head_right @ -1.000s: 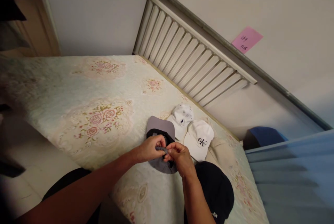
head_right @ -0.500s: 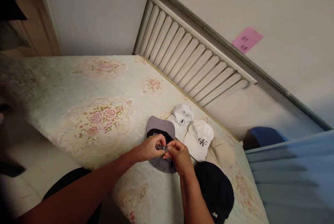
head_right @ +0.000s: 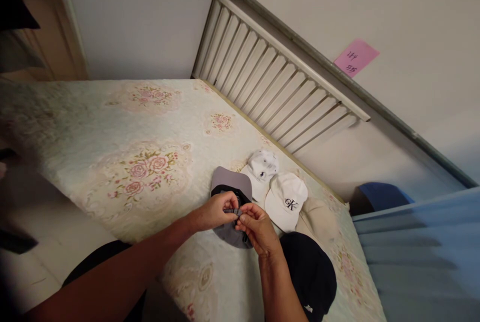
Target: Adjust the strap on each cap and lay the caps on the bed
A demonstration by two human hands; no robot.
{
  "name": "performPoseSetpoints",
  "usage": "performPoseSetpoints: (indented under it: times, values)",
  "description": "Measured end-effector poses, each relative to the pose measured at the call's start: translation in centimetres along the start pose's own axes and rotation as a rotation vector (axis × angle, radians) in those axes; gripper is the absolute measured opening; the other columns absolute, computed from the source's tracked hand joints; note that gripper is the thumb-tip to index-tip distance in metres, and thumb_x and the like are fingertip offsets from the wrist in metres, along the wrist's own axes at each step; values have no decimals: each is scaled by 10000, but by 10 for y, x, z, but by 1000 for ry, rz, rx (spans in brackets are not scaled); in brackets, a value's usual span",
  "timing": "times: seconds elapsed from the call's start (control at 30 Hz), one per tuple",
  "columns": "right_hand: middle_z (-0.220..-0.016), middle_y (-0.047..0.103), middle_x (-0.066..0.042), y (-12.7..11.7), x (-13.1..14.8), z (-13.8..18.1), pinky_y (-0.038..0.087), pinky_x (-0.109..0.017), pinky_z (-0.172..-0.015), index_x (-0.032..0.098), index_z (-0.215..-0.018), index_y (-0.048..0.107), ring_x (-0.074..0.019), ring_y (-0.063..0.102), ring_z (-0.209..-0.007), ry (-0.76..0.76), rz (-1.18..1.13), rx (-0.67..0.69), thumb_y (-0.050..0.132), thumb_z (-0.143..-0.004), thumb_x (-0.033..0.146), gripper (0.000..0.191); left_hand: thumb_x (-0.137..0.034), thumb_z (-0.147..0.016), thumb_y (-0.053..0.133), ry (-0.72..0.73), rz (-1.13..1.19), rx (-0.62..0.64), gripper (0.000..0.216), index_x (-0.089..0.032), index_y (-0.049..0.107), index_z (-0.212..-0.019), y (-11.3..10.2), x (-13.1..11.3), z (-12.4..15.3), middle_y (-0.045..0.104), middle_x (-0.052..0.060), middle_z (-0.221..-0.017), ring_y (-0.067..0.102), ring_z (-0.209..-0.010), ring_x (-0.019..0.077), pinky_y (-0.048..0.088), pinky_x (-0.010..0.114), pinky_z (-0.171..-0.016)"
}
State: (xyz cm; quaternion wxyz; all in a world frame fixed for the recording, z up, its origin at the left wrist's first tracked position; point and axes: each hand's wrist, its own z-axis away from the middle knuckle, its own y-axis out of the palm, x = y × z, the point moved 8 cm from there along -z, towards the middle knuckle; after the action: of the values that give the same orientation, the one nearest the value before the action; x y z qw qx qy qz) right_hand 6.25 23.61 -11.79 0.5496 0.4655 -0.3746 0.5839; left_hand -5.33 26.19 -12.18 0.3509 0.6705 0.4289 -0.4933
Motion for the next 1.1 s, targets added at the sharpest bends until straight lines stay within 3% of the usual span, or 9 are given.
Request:
performPoseSetpoints:
  times: [0.2,0.53,0.83,1.1]
  values:
    - [-608,603,54,5,7,3,459,-229,-558,199,-889,589,-92,550,-521,-95,171,10,764,-621,238,322,-138,-608,611,-58,67,42,183,-162,501,-752,3,9,-2,538,-35,-705,536,-663,100,399,201,-592]
    - [-584,585,48,-9,5,4,425,-250,-537,183,-874,586,-114,547,-498,-142,344,-91,720,-664,326,287,-127,-631,592,-117,183,130,153,-147,531,-770,8,10,-2,579,-32,-682,564,-621,93,407,206,-581]
    - [-537,554,56,-4,6,6,396,-252,-519,195,-867,580,-132,542,-507,-133,432,-94,707,-666,327,272,-125,-625,565,-105,98,81,143,-154,541,-763,5,17,-4,557,-40,-639,532,-580,85,360,184,-511]
    - [-570,517,56,2,13,8,410,-257,-538,208,-830,569,-131,520,-535,-182,493,-104,669,-671,251,193,-157,-630,605,-169,227,148,161,-141,545,-778,7,22,-2,575,-20,-707,543,-653,89,399,201,-598]
